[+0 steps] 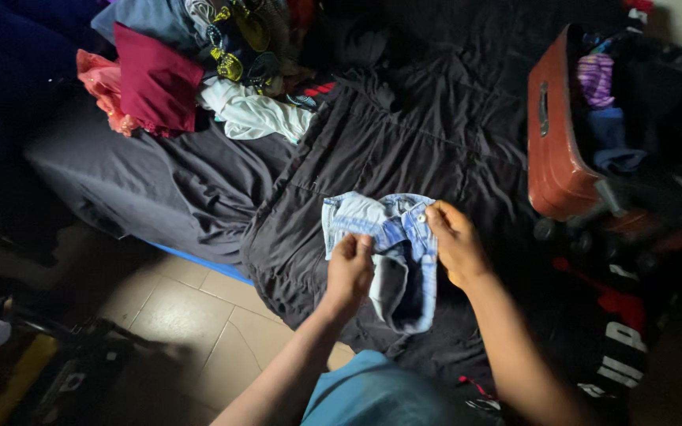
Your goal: The person folds a blue t-shirt, a pair of blue underwear, and a pair of denim shorts by hand on a bed before placing them into a suitcase.
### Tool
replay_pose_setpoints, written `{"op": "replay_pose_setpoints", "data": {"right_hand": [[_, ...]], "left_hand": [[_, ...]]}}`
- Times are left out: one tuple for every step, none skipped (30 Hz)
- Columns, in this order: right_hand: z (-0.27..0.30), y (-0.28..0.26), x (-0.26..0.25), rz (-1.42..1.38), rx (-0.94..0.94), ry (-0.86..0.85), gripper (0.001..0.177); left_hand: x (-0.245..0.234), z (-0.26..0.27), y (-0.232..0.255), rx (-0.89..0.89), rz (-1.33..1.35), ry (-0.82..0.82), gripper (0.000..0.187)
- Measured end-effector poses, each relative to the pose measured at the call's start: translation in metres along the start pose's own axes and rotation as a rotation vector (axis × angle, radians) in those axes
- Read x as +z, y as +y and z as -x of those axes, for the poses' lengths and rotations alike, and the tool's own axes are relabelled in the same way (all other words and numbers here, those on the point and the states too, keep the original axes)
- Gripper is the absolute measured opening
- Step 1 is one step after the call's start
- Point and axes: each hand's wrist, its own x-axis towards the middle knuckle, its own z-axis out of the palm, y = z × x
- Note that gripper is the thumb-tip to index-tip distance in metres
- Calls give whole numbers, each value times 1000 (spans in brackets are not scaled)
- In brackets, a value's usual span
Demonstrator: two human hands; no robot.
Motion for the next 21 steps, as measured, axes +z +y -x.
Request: {"op": "replay_pose_setpoints", "data": {"right_hand": [[3, -4, 3, -1, 2, 1, 21], [6, -9, 10, -189, 144, 56, 18], [8, -17, 16, -373, 282, 110, 18], [12, -24, 21, -370, 280, 109, 18], [14, -30, 27, -367, 334, 167, 21], [15, -35, 31, -363, 388, 225, 25], [17, -37, 33, -364, 390, 220, 25], [21, -37, 34, -75, 226, 45, 25], [23, -36, 33, 212, 58, -123, 30], [21, -34, 34, 210, 61, -121, 30], [17, -34, 32, 375, 84, -119, 30], [15, -34, 30, 539, 107, -117, 39], [12, -35, 31, 541, 105, -119, 39], [11, -37, 34, 536, 65, -35, 38], [10, -37, 37, 527, 24, 46, 37], [10, -39, 40, 524, 20, 43, 37], [11, -39, 42, 615, -101, 13, 35], [11, -40, 43, 705, -222, -17, 34], [11, -40, 45, 706, -224, -20, 34], [12, -39, 49, 689, -175, 24, 34], [10, -37, 52, 673, -130, 67, 35]], "left_hand": [[-2, -5, -2, -2, -2, 0, 27], [-6, -14, 0, 37, 93, -38, 25], [-6, -21, 3, 80, 192, -76, 24], [-4, -22, 5, 81, 195, -76, 24], [-3, -22, 9, 78, 161, -37, 23], [-2, -22, 13, 74, 127, 3, 21], [-5, -22, 19, 74, 126, 7, 21], [-9, -23, 26, 256, -7, -8, 19], [-10, -23, 32, 433, -142, -31, 16], [-8, -26, 39, 431, -144, -32, 16], [-4, -31, 45, 337, -70, -34, 18], [0, -33, 51, 242, 2, -38, 20], [7, -33, 55, 245, 4, -36, 20], [17, -33, 59, 27, 193, -11, 21], [23, -33, 65, -190, 378, 17, 23], [24, -28, 69, -185, 377, 20, 23], [24, -18, 71, -131, 4, -5, 31], [25, -11, 72, -75, -368, -28, 40], [26, -8, 73, -74, -367, -26, 40], [27, -7, 73, 66, -338, 38, 34], [28, -7, 72, 208, -307, 102, 29]]}}
